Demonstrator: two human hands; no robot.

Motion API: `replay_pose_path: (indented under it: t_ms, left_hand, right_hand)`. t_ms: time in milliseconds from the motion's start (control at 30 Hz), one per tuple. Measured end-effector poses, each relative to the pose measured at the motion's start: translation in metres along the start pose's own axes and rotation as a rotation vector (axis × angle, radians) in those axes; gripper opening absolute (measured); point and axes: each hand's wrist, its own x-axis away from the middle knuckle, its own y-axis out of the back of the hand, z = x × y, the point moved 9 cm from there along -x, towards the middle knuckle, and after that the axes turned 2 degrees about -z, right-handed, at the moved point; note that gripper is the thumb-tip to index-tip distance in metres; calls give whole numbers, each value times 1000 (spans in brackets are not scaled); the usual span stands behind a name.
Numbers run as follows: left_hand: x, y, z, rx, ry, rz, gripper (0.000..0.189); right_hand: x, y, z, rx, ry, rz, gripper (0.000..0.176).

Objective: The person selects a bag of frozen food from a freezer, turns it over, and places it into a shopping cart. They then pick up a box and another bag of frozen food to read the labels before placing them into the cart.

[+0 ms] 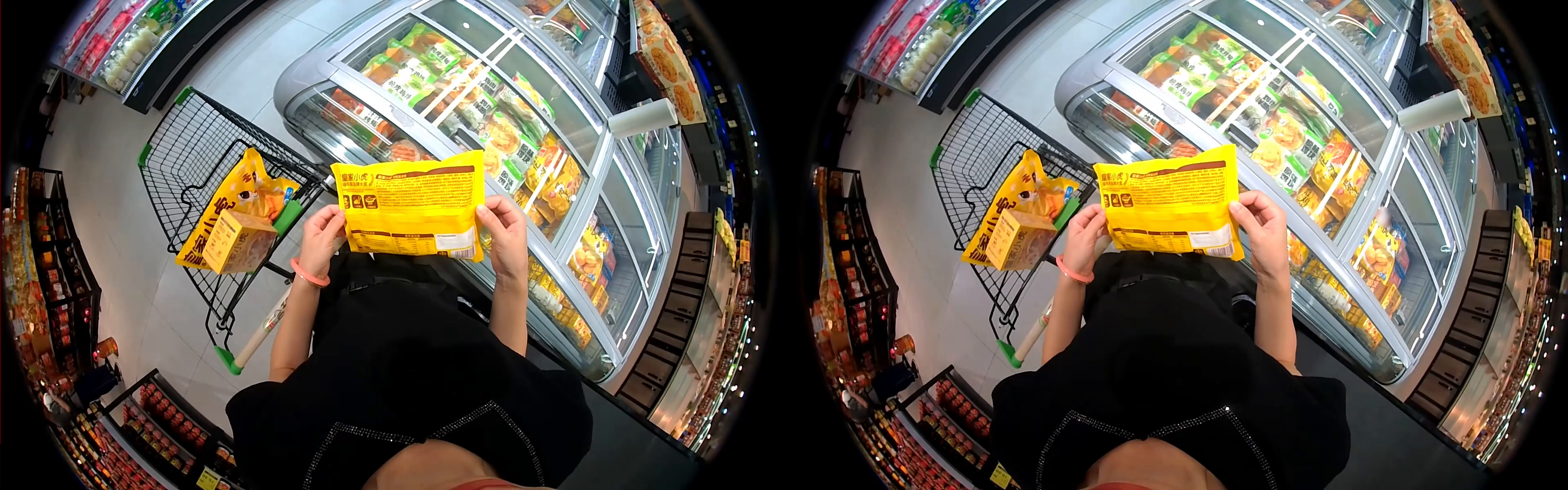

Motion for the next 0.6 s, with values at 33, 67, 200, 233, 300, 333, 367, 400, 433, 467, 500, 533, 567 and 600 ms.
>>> replay_pose_path:
  t_ms: [33, 67, 200, 233, 300, 333, 367, 400, 433, 467, 500, 533, 567, 600]
  left_hand:
    - [-2, 0, 1, 7, 3, 7, 14]
    - [-3, -1, 2, 14, 5, 15, 15]
    - [-7, -5, 3, -4, 10, 22, 14]
    - [-8, -6, 4, -2, 14, 21, 14]
    - [-11, -7, 7, 27, 31, 21, 14]
    - [-11, -7, 10, 55, 43, 23, 13]
    - [-12, -8, 12, 82, 55, 25, 13]
    - [-14, -7, 13, 78, 57, 22, 13]
    - [-14, -6, 15, 75, 58, 19, 13]
    - [-15, -6, 16, 71, 60, 15, 12]
    - [-16, -7, 15, 57, 54, 16, 13]
    - [-17, -8, 14, 42, 48, 19, 13]
    - [-18, -10, 14, 28, 42, 22, 13]
    - [-21, -9, 16, 12, 37, 26, 13]
  right_hand:
    - [-1, 1, 1, -1, 4, -3, 7]
    - [-1, 1, 1, -6, 4, -6, 6]
    - [-3, 4, 2, -17, 4, -13, 5]
    - [-4, 5, 2, -16, 5, -14, 5]
    - [-6, 8, -1, -16, -1, -17, 5]
    - [-7, 9, -2, -17, -5, -18, 5]
    - [-8, 10, -1, -16, -5, -17, 5]
    - [-9, 10, -1, -14, -5, -15, 6]
    - [-9, 10, -2, -12, -4, -12, 6]
    - [-10, 11, -2, -13, -10, -16, 6]
    - [-11, 11, -3, -14, -16, -19, 6]
    - [-12, 12, -3, -14, -21, -22, 6]
    - [-14, 13, -4, -12, -20, -20, 6]
    - [-15, 14, -4, -9, -19, -20, 6]
